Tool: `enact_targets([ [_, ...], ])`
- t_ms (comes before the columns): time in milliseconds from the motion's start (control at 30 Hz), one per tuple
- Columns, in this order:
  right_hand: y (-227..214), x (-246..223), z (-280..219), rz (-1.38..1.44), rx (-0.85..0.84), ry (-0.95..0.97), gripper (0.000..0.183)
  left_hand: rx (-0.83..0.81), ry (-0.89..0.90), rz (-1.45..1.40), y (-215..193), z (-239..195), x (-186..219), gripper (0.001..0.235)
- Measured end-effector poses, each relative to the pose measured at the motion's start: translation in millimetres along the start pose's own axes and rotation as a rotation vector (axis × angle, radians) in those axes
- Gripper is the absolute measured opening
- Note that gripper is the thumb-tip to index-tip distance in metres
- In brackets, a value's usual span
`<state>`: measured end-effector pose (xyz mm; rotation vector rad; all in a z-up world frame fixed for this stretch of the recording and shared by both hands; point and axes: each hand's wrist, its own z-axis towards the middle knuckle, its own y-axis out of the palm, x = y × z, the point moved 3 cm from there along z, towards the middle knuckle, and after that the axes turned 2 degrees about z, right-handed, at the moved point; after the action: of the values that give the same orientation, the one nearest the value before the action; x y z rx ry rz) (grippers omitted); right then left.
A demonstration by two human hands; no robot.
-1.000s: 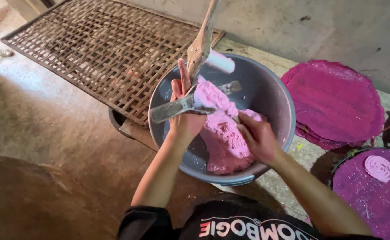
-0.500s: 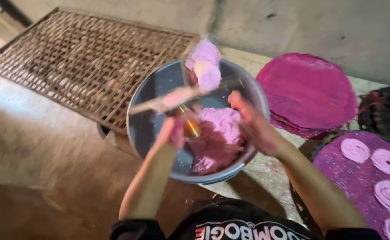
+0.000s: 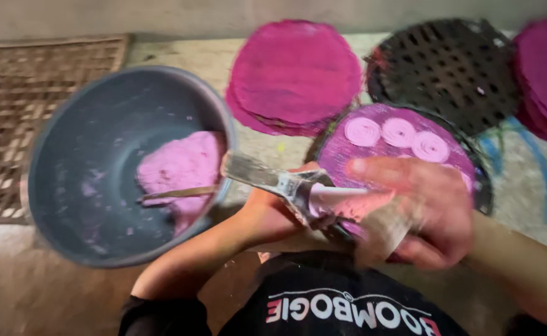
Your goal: The person uses a wooden plunger tool to press pink dough into rose-shaped swirls on a pink glittery circular base. They repeatedly scoop dough from a metal bowl, load it into the plunger, and press it onto the base to form multiple decorative swirls.
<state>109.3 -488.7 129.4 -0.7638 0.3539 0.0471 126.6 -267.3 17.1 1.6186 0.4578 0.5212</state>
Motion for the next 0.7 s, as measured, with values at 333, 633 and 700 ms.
enact_targets([
  [333, -43, 7, -105, 0.006, 0.151, 0.382, 0.05, -0.32, 0.122, 1.057, -12, 119, -54, 0.071],
  [633, -74, 43, -212, 1.057, -0.017, 1.171, 0.078, -0.273, 0.192, 1.537, 1, 156, -22, 0.097],
  [700, -69, 46, -232, 1.36, -0.069, 1.256, 0.084, -0.481, 0.379, 0.992, 6, 155, -9, 0.103],
])
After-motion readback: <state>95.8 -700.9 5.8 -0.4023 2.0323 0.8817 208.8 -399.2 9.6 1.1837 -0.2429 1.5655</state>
